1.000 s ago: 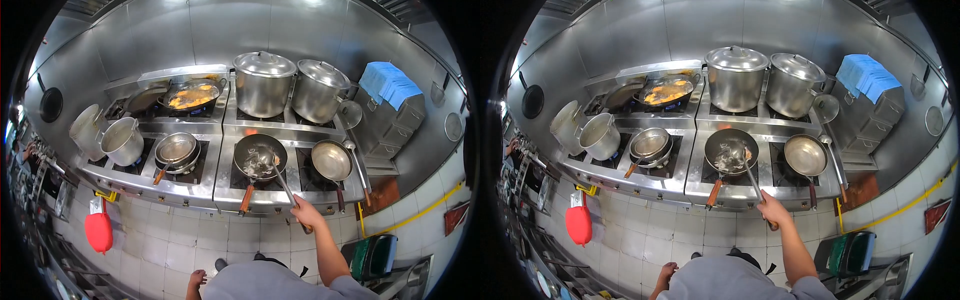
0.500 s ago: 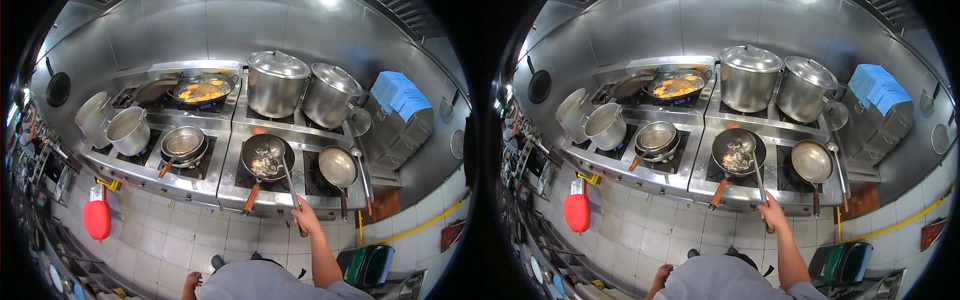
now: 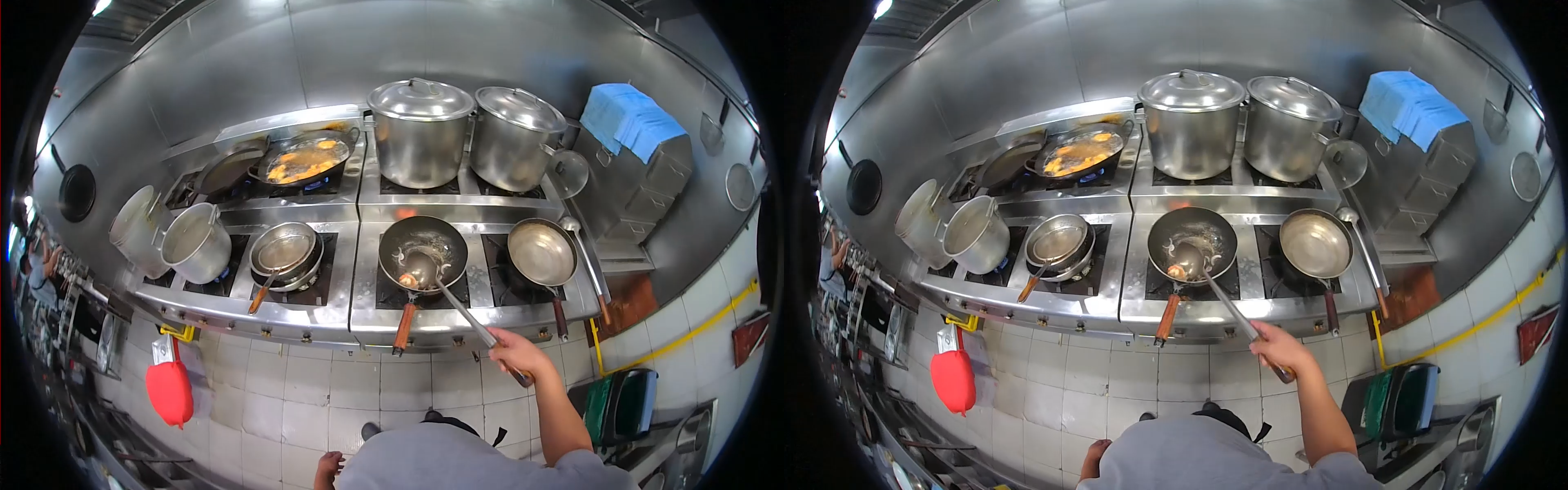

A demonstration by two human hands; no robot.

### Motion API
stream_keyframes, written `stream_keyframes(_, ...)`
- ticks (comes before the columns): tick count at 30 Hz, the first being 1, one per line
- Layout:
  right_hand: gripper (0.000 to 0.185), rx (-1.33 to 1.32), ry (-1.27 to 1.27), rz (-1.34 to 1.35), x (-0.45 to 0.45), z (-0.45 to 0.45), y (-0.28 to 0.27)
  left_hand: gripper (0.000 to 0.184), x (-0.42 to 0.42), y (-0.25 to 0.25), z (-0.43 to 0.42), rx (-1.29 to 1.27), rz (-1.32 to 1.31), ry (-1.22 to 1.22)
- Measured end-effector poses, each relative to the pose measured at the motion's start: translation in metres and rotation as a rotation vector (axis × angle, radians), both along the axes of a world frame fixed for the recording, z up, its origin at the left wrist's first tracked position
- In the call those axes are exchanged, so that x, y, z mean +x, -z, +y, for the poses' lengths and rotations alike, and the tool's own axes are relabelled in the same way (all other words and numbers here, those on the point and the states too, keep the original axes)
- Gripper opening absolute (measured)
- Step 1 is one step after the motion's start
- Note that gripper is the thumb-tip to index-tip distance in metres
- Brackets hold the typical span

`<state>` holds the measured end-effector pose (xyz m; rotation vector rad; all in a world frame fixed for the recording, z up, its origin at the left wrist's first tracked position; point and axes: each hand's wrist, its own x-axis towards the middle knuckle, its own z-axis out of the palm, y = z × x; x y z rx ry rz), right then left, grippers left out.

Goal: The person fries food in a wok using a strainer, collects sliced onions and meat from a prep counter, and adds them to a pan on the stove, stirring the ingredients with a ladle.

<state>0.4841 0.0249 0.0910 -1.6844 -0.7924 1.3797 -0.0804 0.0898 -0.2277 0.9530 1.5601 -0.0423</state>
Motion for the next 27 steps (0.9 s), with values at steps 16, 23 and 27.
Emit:
stream_keyframes(16, 0.063, 0.139, 0.068, 0.046, -0.017, 0.017, 0.051, 0.040, 0.012, 0.006, 0.027, 0.004, -0.135, -0.106)
stream_keyframes(23, 0.067, 0.111, 0.151, -0.691, -0.026, 0.017, 0.029, 0.028, -0.015, 0.053, -0.001, 0.049, -0.110, 0.074)
stream_keyframes(27, 0.066, 0.118, 0.229, 0.161, -0.019, 0.007, 0.040, 0.029, -0.019, 0.045, -0.011, 0.037, -0.072, 0.013)
